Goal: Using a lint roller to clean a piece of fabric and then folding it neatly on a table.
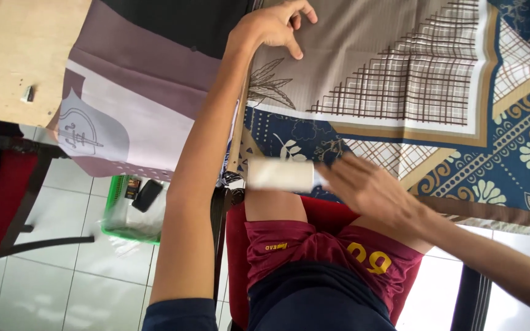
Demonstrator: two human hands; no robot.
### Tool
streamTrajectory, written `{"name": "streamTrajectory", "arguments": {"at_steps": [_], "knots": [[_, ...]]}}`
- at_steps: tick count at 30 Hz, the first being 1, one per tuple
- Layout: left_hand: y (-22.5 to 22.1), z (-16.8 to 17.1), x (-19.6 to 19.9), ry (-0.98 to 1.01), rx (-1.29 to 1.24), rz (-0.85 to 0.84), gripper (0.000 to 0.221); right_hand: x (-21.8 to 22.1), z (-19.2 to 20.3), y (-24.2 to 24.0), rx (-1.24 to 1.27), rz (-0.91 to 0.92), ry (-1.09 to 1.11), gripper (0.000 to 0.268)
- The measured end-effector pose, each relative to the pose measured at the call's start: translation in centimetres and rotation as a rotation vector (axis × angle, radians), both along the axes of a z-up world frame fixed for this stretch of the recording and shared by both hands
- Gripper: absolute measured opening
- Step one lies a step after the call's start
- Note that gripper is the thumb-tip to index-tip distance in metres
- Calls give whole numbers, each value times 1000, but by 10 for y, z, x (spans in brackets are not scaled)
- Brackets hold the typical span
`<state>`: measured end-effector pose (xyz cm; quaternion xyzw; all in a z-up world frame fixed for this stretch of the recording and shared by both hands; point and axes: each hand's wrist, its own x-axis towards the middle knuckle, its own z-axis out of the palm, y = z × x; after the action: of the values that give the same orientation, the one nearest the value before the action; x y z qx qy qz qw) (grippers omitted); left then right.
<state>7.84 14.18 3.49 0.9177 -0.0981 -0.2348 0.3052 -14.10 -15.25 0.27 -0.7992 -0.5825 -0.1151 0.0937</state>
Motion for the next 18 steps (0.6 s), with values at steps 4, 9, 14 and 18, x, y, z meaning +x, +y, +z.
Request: {"name": "streamTrajectory", "arguments": {"at_steps": [4, 9, 14, 18], "knots": [[-1, 0, 5, -8, -11, -3, 63, -28, 12, -5, -85, 24, 54, 48], [1, -12, 9, -21, -44, -20, 63, -23, 17, 1, 36, -44, 150, 35], [2, -11, 9, 3, -42, -10, 64, -22, 18, 20, 10, -150, 114, 36], [1, -9, 5, 18, -45, 2, 65, -64, 31, 26, -65, 17, 165, 48]]}}
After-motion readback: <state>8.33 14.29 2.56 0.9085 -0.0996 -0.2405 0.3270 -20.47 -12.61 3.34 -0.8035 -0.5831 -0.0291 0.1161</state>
